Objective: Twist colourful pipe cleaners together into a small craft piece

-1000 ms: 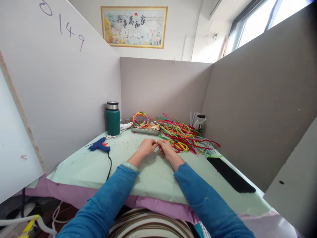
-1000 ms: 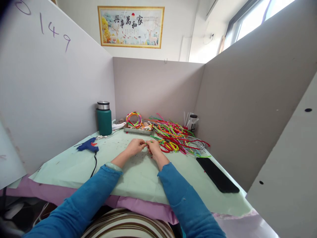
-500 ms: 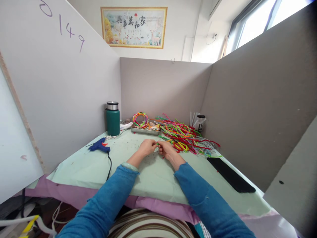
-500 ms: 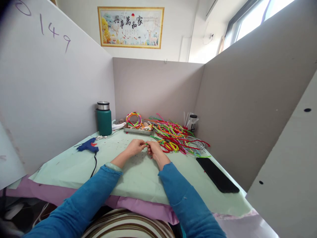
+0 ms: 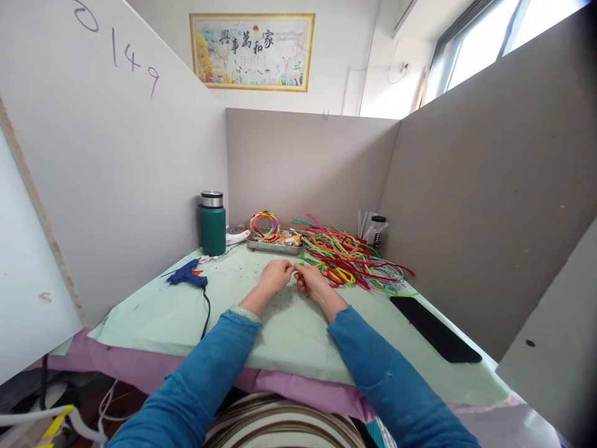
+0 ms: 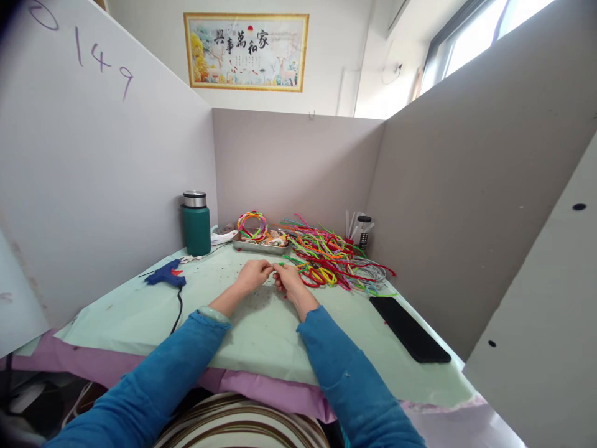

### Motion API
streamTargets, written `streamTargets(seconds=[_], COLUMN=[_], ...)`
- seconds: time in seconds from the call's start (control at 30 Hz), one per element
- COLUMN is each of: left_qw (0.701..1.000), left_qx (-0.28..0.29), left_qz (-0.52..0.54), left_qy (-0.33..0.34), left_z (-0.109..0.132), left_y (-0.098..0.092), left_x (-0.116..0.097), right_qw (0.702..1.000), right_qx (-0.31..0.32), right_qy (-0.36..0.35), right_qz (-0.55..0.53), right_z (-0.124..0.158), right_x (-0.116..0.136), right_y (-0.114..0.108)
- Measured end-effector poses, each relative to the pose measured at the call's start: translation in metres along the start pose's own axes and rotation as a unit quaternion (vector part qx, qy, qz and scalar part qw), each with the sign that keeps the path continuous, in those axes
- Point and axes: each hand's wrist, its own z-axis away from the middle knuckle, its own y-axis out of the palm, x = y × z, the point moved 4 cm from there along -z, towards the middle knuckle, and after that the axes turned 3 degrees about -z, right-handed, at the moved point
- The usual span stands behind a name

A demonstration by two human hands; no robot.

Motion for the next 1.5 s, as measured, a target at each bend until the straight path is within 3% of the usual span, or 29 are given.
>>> streamTargets(seconds=[0.5, 1.03, 1.3, 1.5], left_qw=[1.0, 0.998, 0.998, 0.999], left_qx=[-0.014, -0.033, -0.031, -0.033], left_qz=[0.021, 0.057, 0.043, 0.017], left_qy=[-0.007, -0.01, -0.032, -0.029], left_z=[-0.0019, -0.0039, -0.0028, -0.0008], left_y=[-0.0034, -0.0011, -0.0034, -0.0055], left_x=[0.0006, 0.0028, 0.0034, 0.0029], right_qw=[0.997, 0.998, 0.997, 0.994], right_qx=[0.06, 0.007, 0.017, -0.001], right_qy=[0.014, -0.016, -0.016, -0.055], right_qz=[0.041, 0.055, 0.067, 0.099], right_z=[0.003, 0.0042, 0.0059, 0.0041], right_x=[-0.0035, 0.0009, 0.0021, 0.0048], right_y=[0.0059, 0.0027, 0.004, 0.0029])
